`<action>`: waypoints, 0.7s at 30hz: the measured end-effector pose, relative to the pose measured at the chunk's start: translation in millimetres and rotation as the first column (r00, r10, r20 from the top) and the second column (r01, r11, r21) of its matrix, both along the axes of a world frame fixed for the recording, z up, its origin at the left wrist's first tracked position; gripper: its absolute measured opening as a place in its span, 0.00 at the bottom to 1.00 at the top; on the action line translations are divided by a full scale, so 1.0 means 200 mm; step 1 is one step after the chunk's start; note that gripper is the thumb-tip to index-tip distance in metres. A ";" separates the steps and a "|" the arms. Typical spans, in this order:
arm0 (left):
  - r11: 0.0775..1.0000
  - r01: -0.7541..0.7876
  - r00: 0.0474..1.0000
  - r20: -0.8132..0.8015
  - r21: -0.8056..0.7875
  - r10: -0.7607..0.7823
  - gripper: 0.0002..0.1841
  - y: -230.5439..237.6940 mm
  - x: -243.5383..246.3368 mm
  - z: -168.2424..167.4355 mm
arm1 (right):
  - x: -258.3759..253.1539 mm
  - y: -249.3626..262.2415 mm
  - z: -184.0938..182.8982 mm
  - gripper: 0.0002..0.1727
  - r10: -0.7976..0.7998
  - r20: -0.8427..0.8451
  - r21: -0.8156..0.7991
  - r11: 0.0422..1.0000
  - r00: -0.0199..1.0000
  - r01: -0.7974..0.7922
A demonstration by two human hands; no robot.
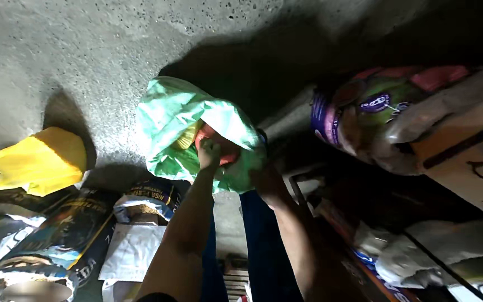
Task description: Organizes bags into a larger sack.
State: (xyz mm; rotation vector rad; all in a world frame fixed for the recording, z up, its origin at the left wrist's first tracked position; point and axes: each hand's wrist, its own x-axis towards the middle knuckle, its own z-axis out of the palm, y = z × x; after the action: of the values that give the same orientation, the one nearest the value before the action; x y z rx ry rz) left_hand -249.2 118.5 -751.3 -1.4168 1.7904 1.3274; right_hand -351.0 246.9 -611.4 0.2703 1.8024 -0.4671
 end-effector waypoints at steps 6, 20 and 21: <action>0.976 0.152 0.988 -0.044 0.154 -0.147 0.16 -0.06 -0.08 -0.10 | 0.17 0.06 -0.32 0.38 -0.435 -0.118 -0.123 0.898 0.893 0.422; 0.864 0.451 0.848 0.409 -0.224 -0.336 0.23 -0.63 0.09 0.16 | 0.18 -0.04 -0.24 0.29 -0.407 -0.286 -0.083 0.912 0.867 0.401; 0.855 0.471 0.806 0.501 -0.218 -0.316 0.23 -0.70 0.08 0.19 | 0.19 -0.06 -0.24 0.29 -0.384 -0.280 -0.080 0.923 0.880 0.377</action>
State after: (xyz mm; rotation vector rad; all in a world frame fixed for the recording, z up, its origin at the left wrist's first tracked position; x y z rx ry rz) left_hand -233.9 -20.8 -712.8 -1.2705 1.8953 0.4387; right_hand -313.4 235.0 -659.2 0.5720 2.0349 -0.8419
